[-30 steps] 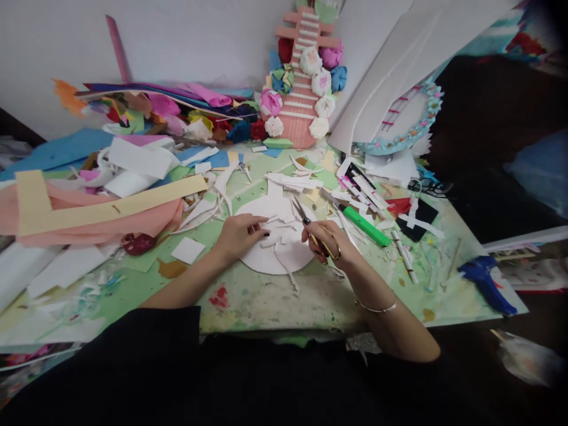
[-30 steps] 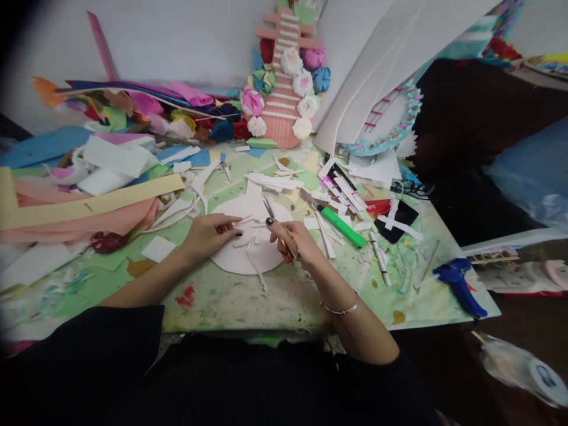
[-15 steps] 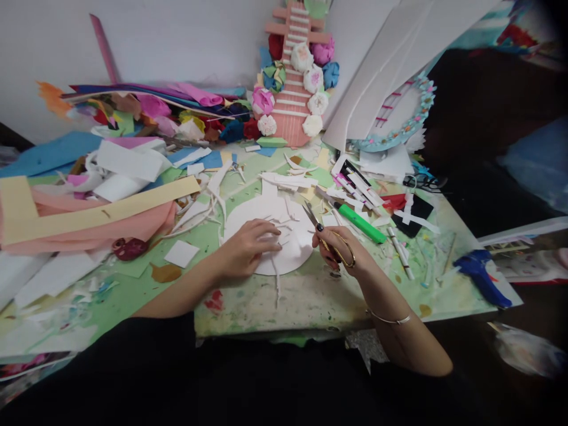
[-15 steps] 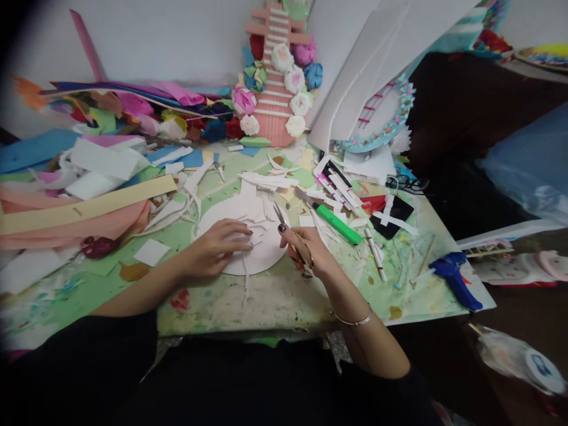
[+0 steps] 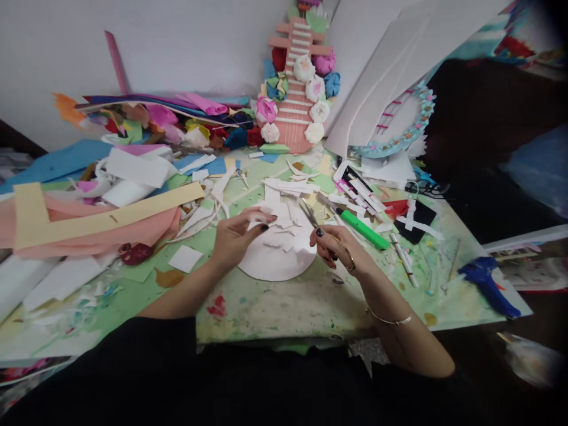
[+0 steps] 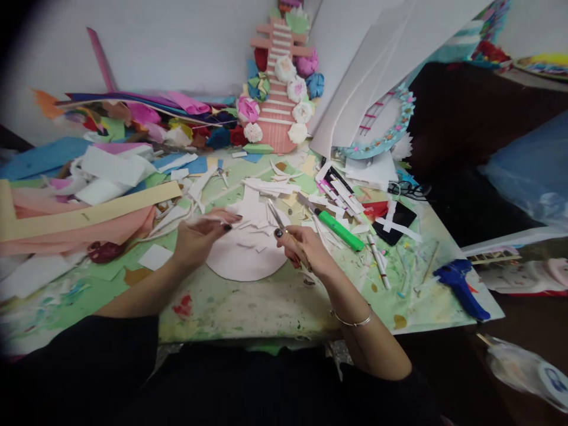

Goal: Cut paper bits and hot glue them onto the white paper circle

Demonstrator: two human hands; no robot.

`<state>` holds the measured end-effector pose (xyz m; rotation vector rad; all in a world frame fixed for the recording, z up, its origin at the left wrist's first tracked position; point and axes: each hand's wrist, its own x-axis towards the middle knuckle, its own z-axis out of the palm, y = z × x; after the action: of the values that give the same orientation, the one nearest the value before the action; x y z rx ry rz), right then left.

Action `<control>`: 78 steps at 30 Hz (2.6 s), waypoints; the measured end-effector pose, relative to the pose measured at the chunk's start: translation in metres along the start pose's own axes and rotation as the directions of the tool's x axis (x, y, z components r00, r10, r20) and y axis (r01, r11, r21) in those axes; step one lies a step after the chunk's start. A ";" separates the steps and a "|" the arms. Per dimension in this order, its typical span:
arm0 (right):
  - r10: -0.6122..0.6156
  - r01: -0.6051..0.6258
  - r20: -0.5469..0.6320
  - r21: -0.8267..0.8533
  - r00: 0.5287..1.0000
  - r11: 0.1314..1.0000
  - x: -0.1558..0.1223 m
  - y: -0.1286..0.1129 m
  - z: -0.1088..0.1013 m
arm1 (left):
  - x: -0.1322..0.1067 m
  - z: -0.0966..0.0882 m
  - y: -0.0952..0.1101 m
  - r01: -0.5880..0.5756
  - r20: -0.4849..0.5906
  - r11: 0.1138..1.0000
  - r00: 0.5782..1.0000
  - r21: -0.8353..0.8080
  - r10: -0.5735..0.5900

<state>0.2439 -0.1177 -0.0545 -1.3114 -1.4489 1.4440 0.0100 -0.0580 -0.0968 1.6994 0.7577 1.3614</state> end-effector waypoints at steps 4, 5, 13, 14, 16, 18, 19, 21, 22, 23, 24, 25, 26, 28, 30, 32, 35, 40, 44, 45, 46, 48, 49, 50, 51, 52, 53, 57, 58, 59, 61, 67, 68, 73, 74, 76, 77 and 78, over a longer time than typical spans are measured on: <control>-0.064 0.079 0.099 -0.158 0.993 0.984 0.007 -0.002 0.012 | 0.007 -0.004 0.000 0.216 -0.178 0.946 0.949 -0.241 -0.261; -0.073 0.093 0.102 -0.206 0.992 0.974 0.010 -0.003 0.014 | 0.007 -0.005 -0.002 0.278 -0.170 0.925 0.930 -0.258 -0.327; -0.054 0.081 0.079 -0.391 0.995 0.917 0.033 -0.011 0.026 | 0.004 -0.011 0.002 0.440 0.027 0.867 0.894 -0.234 -0.447; -0.040 0.067 0.079 -0.378 0.996 0.924 0.034 -0.010 0.027 | 0.003 -0.011 0.005 0.450 0.049 0.872 0.892 -0.193 -0.449; 0.009 0.019 0.087 -0.322 0.996 0.946 0.035 -0.006 0.028 | 0.003 -0.012 0.009 0.476 0.098 0.871 0.879 -0.119 -0.467; 0.083 -0.052 0.110 -0.258 0.990 0.965 0.035 0.000 0.028 | 0.003 -0.013 0.012 0.503 0.127 0.861 0.861 -0.074 -0.492; 0.119 -0.088 0.125 -0.234 0.985 0.968 0.035 0.003 0.028 | 0.003 -0.013 0.013 0.513 0.131 0.856 0.854 -0.058 -0.503; 0.174 -0.141 0.149 -0.205 0.974 0.969 0.035 0.008 0.027 | 0.003 -0.014 0.013 0.536 0.132 0.844 0.839 -0.026 -0.528; 0.195 -0.165 0.155 -0.188 0.968 0.968 0.035 0.010 0.027 | 0.003 -0.014 0.013 0.548 0.135 0.837 0.830 -0.013 -0.541; 0.214 -0.188 0.156 -0.163 0.964 0.968 0.035 0.011 0.027 | 0.003 -0.015 0.012 0.558 0.137 0.830 0.822 -0.006 -0.552; 0.230 -0.211 0.154 -0.133 0.961 0.968 0.035 0.012 0.026 | 0.003 -0.015 0.011 0.567 0.138 0.824 0.817 -0.005 -0.561; 0.243 -0.229 0.149 -0.103 0.959 0.968 0.034 0.013 0.026 | 0.003 -0.016 0.009 0.572 0.134 0.820 0.813 -0.008 -0.566; 0.247 -0.238 0.144 -0.077 0.958 0.968 0.034 0.013 0.025 | 0.003 -0.017 0.008 0.576 0.124 0.817 0.812 -0.008 -0.571; 0.227 -0.223 0.142 -0.044 0.964 0.974 0.032 0.012 0.024 | 0.002 -0.019 0.004 0.575 0.088 0.818 0.815 -0.004 -0.573; 0.186 -0.184 0.157 -0.027 0.970 0.983 0.029 0.010 0.024 | 0.002 -0.019 0.002 0.561 0.053 0.828 0.827 -0.011 -0.559; 0.158 -0.152 0.190 -0.043 0.969 0.987 0.027 0.008 0.024 | 0.003 -0.018 0.002 0.544 0.063 0.837 0.839 -0.056 -0.540; 0.155 -0.121 0.243 -0.149 0.957 0.981 0.025 0.005 0.026 | 0.003 -0.015 0.005 0.539 0.129 0.835 0.841 -0.113 -0.525; 0.168 -0.108 0.262 -0.228 0.950 0.968 0.028 0.006 0.030 | 0.002 -0.012 0.008 0.543 0.154 0.839 0.833 -0.039 -0.532; 0.173 -0.131 0.224 -0.192 0.959 0.973 0.031 0.010 0.030 | -0.001 -0.012 0.008 0.556 0.152 0.830 0.819 0.031 -0.554; 0.175 -0.135 0.225 -0.184 0.959 0.974 0.031 0.011 0.030 | -0.001 -0.012 0.008 0.553 0.155 0.832 0.819 0.045 -0.552; 0.178 -0.137 0.228 -0.184 0.957 0.973 0.031 0.011 0.030 | -0.001 -0.012 0.008 0.547 0.160 0.835 0.821 0.058 -0.548; 0.187 -0.142 0.235 -0.197 0.954 0.970 0.030 0.011 0.029 | -0.001 -0.012 0.008 0.534 0.160 0.841 0.825 0.090 -0.541; 0.197 -0.152 0.229 -0.202 0.953 0.968 0.030 0.011 0.029 | -0.001 -0.012 0.007 0.528 0.150 0.842 0.829 0.110 -0.539; 0.211 -0.168 0.217 -0.202 0.953 0.965 0.030 0.011 0.029 | -0.001 -0.012 0.007 0.525 0.136 0.841 0.831 0.130 -0.540; 0.222 -0.185 0.198 -0.192 0.955 0.964 0.030 0.011 0.028 | -0.001 -0.013 0.006 0.526 0.117 0.838 0.832 0.147 -0.542; 0.227 -0.196 0.177 -0.179 0.958 0.964 0.030 0.011 0.028 | -0.001 -0.013 0.005 0.528 0.097 0.834 0.833 0.157 -0.545; 0.225 -0.199 0.155 -0.167 0.962 0.966 0.030 0.011 0.028 | -0.001 -0.014 0.003 0.531 0.080 0.832 0.833 0.158 -0.547; 0.186 -0.163 0.113 -0.184 0.976 0.969 0.030 0.012 0.025 | -0.001 -0.016 -0.005 0.511 0.086 0.857 0.853 0.063 -0.515; 0.178 -0.152 0.112 -0.204 0.978 0.967 0.029 0.011 0.025 | -0.001 -0.016 -0.007 0.497 0.099 0.867 0.862 0.022 -0.497; 0.167 -0.139 0.114 -0.224 0.979 0.965 0.028 0.011 0.024 | -0.001 -0.015 -0.008 0.486 0.111 0.874 0.869 -0.016 -0.482; 0.147 -0.112 0.118 -0.265 0.982 0.958 0.026 0.010 0.023 | -0.001 -0.013 -0.009 0.479 0.113 0.875 0.875 -0.072 -0.470; 0.185 -0.121 0.175 -0.324 0.967 0.938 0.022 0.006 0.024 | -0.003 -0.010 -0.004 0.522 -0.009 0.846 0.851 -0.107 -0.526; 0.185 -0.119 0.188 -0.316 0.965 0.941 0.023 0.007 0.025 | -0.003 -0.010 -0.003 0.524 -0.007 0.847 0.850 -0.092 -0.527; 0.196 -0.125 0.203 -0.316 0.959 0.941 0.028 0.013 0.028 | -0.005 -0.008 -0.003 0.490 0.031 0.871 0.871 0.021 -0.491; 0.206 -0.134 0.206 -0.314 0.957 0.940 0.029 0.014 0.028 | -0.005 -0.008 -0.004 0.484 0.036 0.874 0.874 0.043 -0.485; 0.218 -0.150 0.194 -0.313 0.956 0.938 0.028 0.013 0.028 | -0.005 -0.008 -0.004 0.474 0.025 0.877 0.878 0.082 -0.477; 0.220 -0.155 0.183 -0.316 0.958 0.936 0.027 0.011 0.028 | -0.005 -0.008 -0.005 0.470 0.011 0.877 0.881 0.103 -0.473; 0.218 -0.154 0.173 -0.322 0.960 0.934 0.026 0.010 0.027 | -0.005 -0.008 -0.005 0.464 -0.003 0.877 0.884 0.127 -0.467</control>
<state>0.2133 -0.1014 -0.0725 -1.5615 -1.7811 1.5617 0.0009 -0.0577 -0.1029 1.4919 1.1699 0.9669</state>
